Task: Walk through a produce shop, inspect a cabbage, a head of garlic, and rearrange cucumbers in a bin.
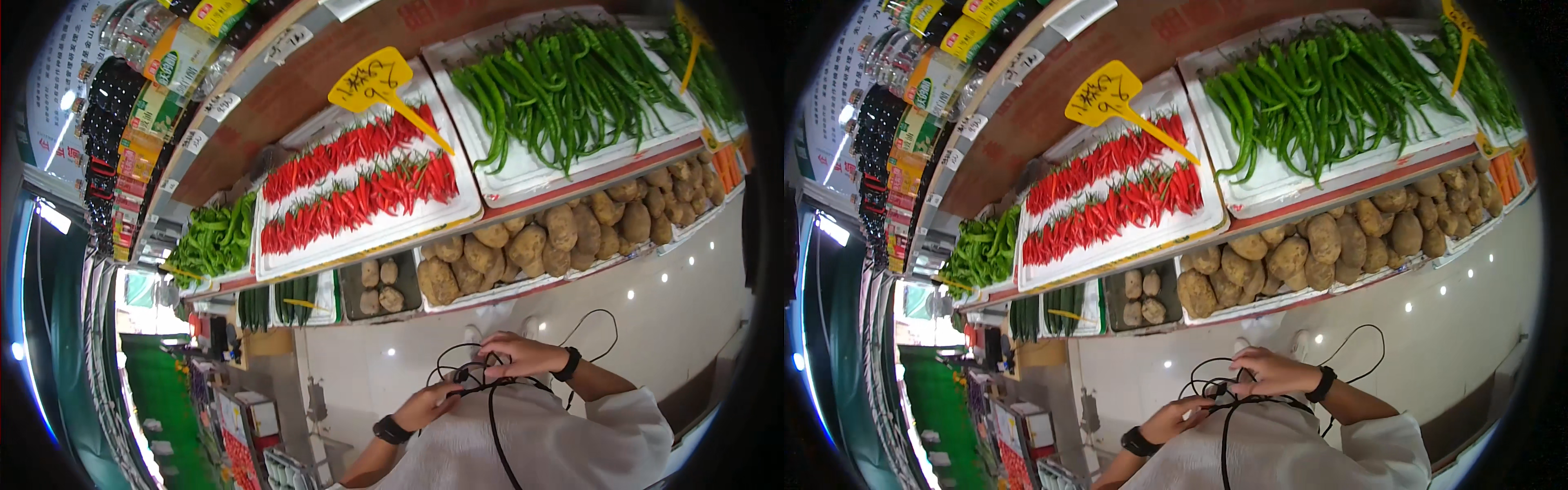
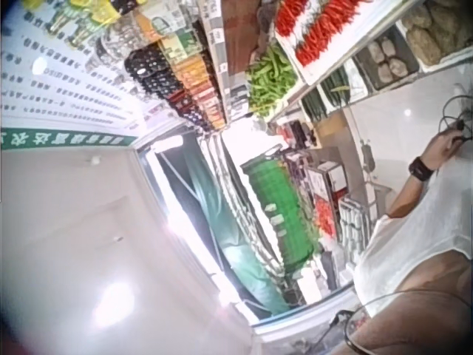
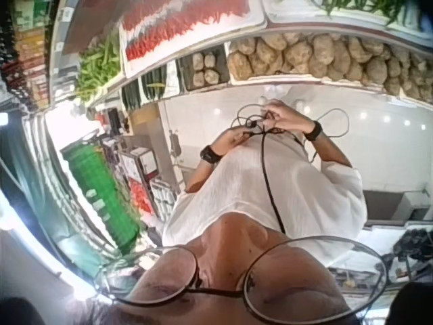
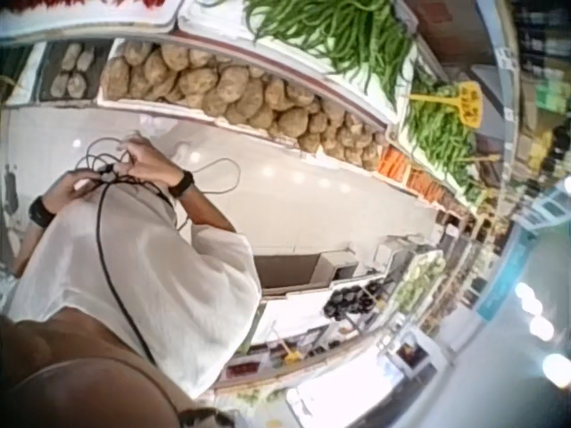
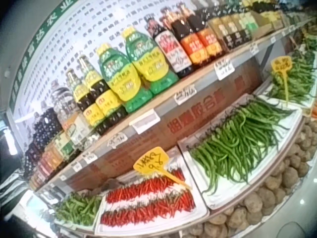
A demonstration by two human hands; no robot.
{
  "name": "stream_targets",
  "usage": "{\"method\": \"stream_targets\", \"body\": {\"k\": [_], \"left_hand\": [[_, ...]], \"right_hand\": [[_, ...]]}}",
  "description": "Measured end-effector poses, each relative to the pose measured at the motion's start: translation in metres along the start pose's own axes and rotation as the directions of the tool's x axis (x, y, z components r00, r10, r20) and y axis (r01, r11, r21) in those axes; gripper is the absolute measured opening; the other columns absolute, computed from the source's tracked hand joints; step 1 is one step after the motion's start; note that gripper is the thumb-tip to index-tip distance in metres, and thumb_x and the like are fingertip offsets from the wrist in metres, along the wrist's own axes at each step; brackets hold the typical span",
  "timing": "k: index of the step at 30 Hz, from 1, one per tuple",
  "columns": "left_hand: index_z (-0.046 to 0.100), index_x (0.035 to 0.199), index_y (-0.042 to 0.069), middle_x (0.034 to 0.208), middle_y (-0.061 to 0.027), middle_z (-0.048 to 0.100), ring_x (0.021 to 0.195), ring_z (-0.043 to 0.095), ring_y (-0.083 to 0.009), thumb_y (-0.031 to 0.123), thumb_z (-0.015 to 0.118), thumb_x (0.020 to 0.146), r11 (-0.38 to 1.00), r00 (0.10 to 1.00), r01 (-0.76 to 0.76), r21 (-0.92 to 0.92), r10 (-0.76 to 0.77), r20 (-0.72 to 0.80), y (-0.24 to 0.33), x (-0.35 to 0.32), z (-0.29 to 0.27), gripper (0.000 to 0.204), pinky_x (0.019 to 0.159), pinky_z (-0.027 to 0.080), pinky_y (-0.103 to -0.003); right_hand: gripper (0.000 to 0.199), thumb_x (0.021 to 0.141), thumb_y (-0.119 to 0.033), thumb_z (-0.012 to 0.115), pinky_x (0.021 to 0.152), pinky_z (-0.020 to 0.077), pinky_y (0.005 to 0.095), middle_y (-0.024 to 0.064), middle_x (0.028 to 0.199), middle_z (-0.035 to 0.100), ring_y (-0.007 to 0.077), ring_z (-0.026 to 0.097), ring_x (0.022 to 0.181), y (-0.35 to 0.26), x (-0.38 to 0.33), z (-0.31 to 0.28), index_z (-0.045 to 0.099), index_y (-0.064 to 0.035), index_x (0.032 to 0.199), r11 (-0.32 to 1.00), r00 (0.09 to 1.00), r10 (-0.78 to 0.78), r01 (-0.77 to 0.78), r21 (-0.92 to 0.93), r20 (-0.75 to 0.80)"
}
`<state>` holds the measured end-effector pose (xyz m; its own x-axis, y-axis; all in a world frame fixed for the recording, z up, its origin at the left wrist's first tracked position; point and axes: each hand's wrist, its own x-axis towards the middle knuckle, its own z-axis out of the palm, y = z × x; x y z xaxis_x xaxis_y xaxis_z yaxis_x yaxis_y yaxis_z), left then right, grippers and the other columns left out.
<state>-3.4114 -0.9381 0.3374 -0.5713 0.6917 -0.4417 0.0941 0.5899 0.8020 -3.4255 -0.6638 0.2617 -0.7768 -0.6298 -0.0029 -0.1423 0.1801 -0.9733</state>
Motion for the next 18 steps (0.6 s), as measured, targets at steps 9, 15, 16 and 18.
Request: {"method": "stream_targets", "body": {"k": [9,15,16,18], "left_hand": [[0.059,0.115,0.005,0.104,-0.0122,0.066,0.095,0.063,-0.0232,0.008,0.057,0.090,0.979,0.973,0.123,-0.160,-0.151,-0.172,-0.012,-0.014,0.047,0.026,0.084,0.047,-0.030],[0.062,0.111,0.004,0.099,-0.0104,0.068,0.084,0.064,-0.0207,0.009,0.055,0.091,0.985,0.953,0.043,-0.169,-0.092,-0.289,-0.046,-0.032,0.045,0.022,0.075,0.049,-0.029],[0.062,0.111,0.004,0.099,-0.0104,0.068,0.084,0.064,-0.0207,0.009,0.055,0.091,0.984,0.950,0.029,-0.177,-0.082,-0.300,-0.053,-0.039,0.042,0.022,0.075,0.049,-0.029],[0.062,0.111,0.005,0.098,-0.0098,0.068,0.079,0.063,-0.0208,0.013,0.053,0.092,0.976,0.951,0.067,-0.206,-0.125,-0.281,-0.069,-0.057,0.039,0.022,0.072,0.049,-0.029]], "right_hand": [[0.052,0.087,-0.037,0.063,0.075,0.0491,0.0290,0.0130,0.113,0.058,0.0212,0.060,0.094,-0.004,-0.007,0.014,0.052,-0.0024,0.124,0.980,0.987,0.160,-0.161,0.118,0.021],[0.039,0.090,-0.018,0.063,0.080,0.0492,0.0285,0.0079,0.114,0.060,0.0122,0.060,0.094,-0.019,0.001,0.034,0.052,-0.0007,0.123,0.911,0.969,0.239,-0.201,0.360,-0.065],[0.038,0.090,-0.017,0.062,0.082,0.0492,0.0289,0.0076,0.114,0.060,0.0118,0.060,0.094,-0.018,0.007,0.039,0.053,-0.0003,0.123,0.935,0.975,0.184,-0.134,0.328,-0.128],[0.034,0.090,-0.015,0.061,0.083,0.0484,0.0279,0.0058,0.111,0.062,0.0114,0.059,0.095,-0.019,0.017,0.057,0.056,0.0001,0.120,0.954,0.971,0.177,-0.128,0.273,-0.162]]}}
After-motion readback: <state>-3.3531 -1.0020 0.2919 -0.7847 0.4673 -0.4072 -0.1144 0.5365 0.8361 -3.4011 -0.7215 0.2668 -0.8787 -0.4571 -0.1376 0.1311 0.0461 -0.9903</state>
